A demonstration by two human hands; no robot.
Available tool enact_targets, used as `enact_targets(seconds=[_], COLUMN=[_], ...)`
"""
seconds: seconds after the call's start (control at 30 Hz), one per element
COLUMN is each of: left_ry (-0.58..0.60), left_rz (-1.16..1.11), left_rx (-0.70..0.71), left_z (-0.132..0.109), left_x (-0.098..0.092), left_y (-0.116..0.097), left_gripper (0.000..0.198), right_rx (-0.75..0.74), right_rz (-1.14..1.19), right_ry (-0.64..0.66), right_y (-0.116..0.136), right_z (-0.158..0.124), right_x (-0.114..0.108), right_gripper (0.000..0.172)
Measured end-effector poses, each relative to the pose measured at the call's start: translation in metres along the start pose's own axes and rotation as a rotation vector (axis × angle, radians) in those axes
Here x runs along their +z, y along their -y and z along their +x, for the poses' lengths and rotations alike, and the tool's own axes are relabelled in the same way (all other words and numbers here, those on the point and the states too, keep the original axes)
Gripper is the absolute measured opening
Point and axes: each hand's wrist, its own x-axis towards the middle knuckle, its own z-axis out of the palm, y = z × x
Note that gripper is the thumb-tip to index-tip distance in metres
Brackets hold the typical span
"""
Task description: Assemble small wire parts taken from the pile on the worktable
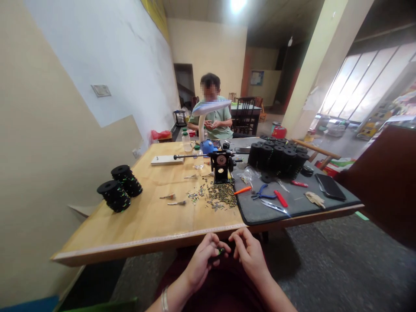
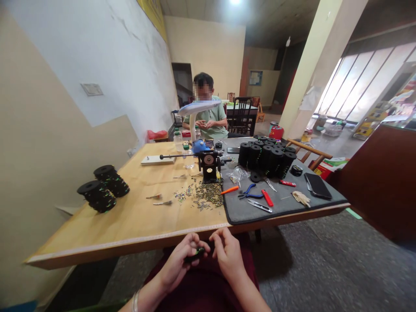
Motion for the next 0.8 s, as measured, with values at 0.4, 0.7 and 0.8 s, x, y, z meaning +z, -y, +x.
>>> enact_targets(seconds=[0.4,0.7,0.8], left_ry=[-0.001,-0.018,-0.027], left_rz=[-0.06,-0.161,-0.186], left_rx=[0.161,0.2,0.214], left_z=[-0.004,-0.01,-0.008], left_x=[-0.018,-0.046,-0.052], left_y=[-0.004,-0.004,-0.002], left_gripper=[0.021,0.024,0.026], right_rx=[-0.246,-0.298,-0.294], right_rz=[-0.454,-0.634,-0.696], right_ry=[0.022,0.165,0.183], right_y=[-0.015,0.01,0.018], right_z=[0.059,0.105,0.121], right_x=[0.01,0.051,0.066], right_gripper=[0.008,0.011,0.009])
